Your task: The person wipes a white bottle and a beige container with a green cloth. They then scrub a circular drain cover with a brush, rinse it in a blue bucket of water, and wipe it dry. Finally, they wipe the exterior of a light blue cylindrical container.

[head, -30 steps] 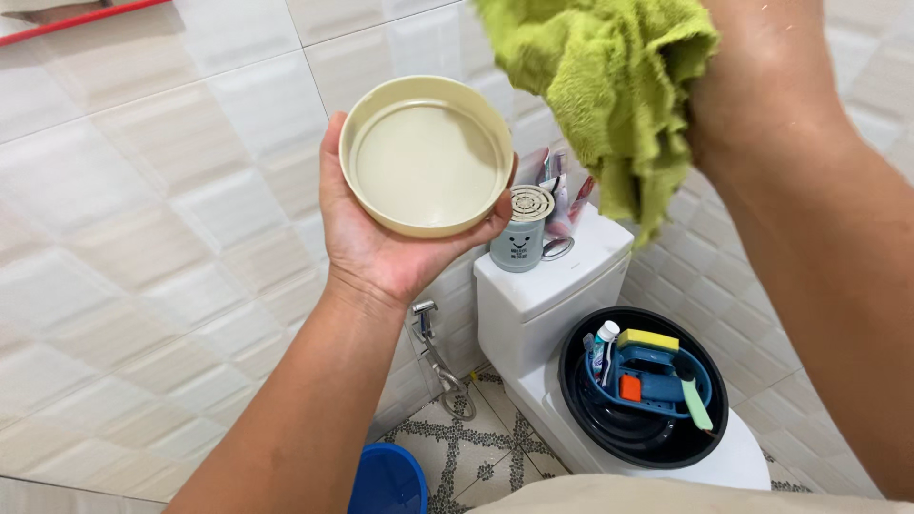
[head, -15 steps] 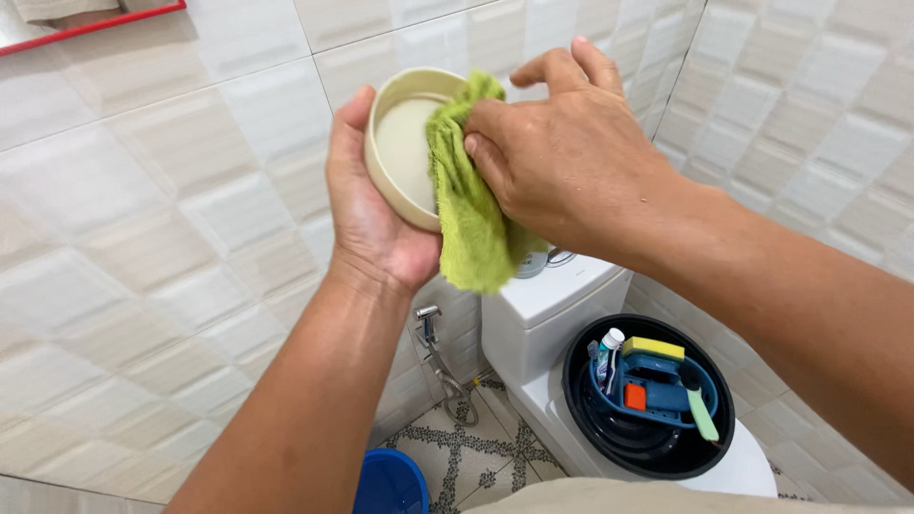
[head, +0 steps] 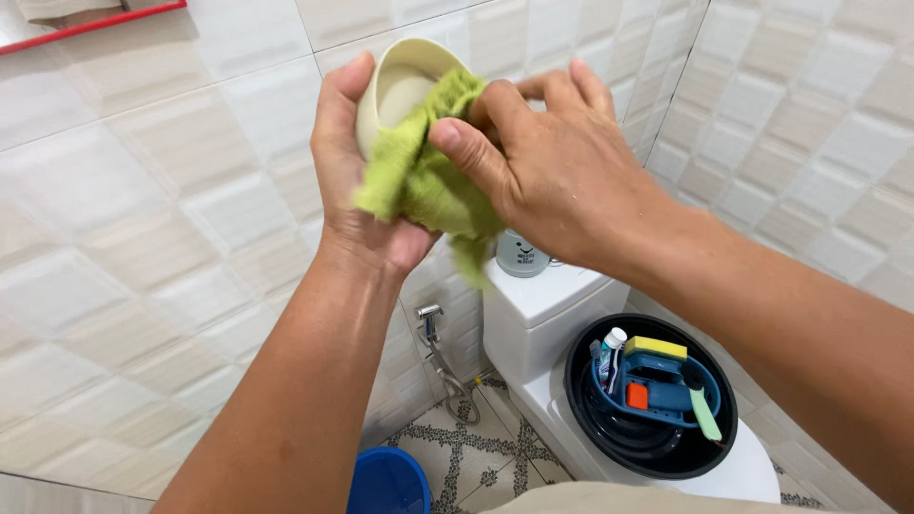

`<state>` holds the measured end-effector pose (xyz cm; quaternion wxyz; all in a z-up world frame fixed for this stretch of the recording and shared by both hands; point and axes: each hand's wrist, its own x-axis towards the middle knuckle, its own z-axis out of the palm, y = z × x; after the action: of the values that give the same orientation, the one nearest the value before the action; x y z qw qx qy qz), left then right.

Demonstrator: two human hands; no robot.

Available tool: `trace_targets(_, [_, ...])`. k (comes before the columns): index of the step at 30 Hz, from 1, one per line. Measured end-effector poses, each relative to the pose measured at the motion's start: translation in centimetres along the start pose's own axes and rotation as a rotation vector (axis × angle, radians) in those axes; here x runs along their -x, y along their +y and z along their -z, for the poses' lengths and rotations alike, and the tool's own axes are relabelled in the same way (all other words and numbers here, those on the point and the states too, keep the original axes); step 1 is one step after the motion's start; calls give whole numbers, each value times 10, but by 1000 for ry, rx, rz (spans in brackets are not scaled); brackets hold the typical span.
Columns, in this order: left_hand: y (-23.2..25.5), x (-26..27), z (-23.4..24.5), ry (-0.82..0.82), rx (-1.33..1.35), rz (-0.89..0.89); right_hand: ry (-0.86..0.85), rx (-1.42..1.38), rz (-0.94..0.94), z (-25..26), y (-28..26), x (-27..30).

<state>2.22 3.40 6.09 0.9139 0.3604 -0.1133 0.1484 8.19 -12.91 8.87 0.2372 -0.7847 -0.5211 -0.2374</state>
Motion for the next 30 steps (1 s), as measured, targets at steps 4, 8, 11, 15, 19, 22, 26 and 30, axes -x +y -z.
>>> trace_targets(4, [-14,-7,3,68,-252,-76,-238,-478,-387,4,-16,3])
trace_targets(8, [-24,6,3,104,-159,52,-214,-1141,-418,-7,-13,-2])
trace_targets(11, [-31,16,-5,207,-95,126,-201,-1578,-657,3,6,10])
trace_targets(15, [-33,36,-12,277,129,290,21,-1704,-805,16,16,27])
trace_targets(19, [-76,58,-18,366,268,450,-77,-1099,-852,0,-12,59])
trace_targets(22, [-98,82,1,321,362,472,-186,-563,-478,-15,-44,101])
trace_targets(26, [-119,105,11,476,456,540,-293,-670,-591,-17,-45,130])
trace_targets(30, [-122,107,-5,566,433,679,-250,-719,-513,-22,-36,137])
